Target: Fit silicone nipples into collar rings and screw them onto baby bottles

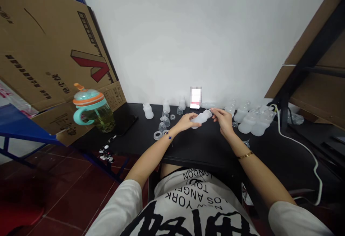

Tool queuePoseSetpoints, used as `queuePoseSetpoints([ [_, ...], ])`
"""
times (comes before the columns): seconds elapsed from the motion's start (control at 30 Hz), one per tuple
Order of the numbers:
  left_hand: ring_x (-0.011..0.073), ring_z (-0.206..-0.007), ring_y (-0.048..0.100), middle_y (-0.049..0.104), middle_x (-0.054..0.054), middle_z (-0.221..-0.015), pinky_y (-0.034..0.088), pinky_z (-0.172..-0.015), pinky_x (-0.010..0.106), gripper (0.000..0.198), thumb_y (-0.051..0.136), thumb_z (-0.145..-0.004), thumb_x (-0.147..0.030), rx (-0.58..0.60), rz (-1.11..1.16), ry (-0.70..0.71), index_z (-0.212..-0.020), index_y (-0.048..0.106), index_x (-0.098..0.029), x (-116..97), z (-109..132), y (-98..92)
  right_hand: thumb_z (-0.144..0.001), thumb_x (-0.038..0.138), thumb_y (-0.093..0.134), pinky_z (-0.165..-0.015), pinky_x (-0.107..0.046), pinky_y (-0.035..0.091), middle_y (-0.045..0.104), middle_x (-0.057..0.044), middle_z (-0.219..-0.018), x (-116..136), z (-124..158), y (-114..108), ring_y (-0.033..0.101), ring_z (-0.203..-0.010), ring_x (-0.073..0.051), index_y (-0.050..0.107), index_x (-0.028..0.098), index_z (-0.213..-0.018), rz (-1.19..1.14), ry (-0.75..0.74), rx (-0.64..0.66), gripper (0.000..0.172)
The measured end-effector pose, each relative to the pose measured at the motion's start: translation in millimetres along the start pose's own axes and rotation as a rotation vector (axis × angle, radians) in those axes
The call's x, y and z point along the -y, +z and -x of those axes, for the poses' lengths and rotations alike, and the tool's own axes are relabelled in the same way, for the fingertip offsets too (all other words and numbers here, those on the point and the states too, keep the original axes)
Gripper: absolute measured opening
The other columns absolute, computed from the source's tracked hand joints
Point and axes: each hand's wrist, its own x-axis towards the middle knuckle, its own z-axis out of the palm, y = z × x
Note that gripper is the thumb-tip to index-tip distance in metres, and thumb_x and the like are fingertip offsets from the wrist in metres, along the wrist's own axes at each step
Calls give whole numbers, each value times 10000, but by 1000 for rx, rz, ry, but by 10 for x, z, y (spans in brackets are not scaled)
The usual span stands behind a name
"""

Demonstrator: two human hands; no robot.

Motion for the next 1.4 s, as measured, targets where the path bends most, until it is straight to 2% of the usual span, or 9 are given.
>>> queuePoseSetpoints([
  [0.47,267,-1043,655,696,129,-1184,475,-963,419,529,861,-655,-364,20,25,19,-1118,708,-158,36,-7,23,-648,520,854,-434,-233,426,599,16,-581,11,13,2,528,-510,-114,661,185,-677,10,11,-2,387],
  [0.83,256,-991,669,713,112,-1145,500,-917,394,508,846,-677,-391,34,28,20,-1112,708,-169,62,-21,9,-612,529,876,-425,-187,489,652,-6,-751,0,2,-8,614,-582,-112,681,187,-765,-61,78,31,422],
  [1.4,261,-1007,671,713,110,-1144,496,-917,389,496,829,-698,-377,52,48,12,-1118,690,-153,45,-17,10,-607,513,880,-417,-179,474,686,-22,-828,-8,-3,-10,600,-600,-109,694,193,-801,-87,75,37,418],
])
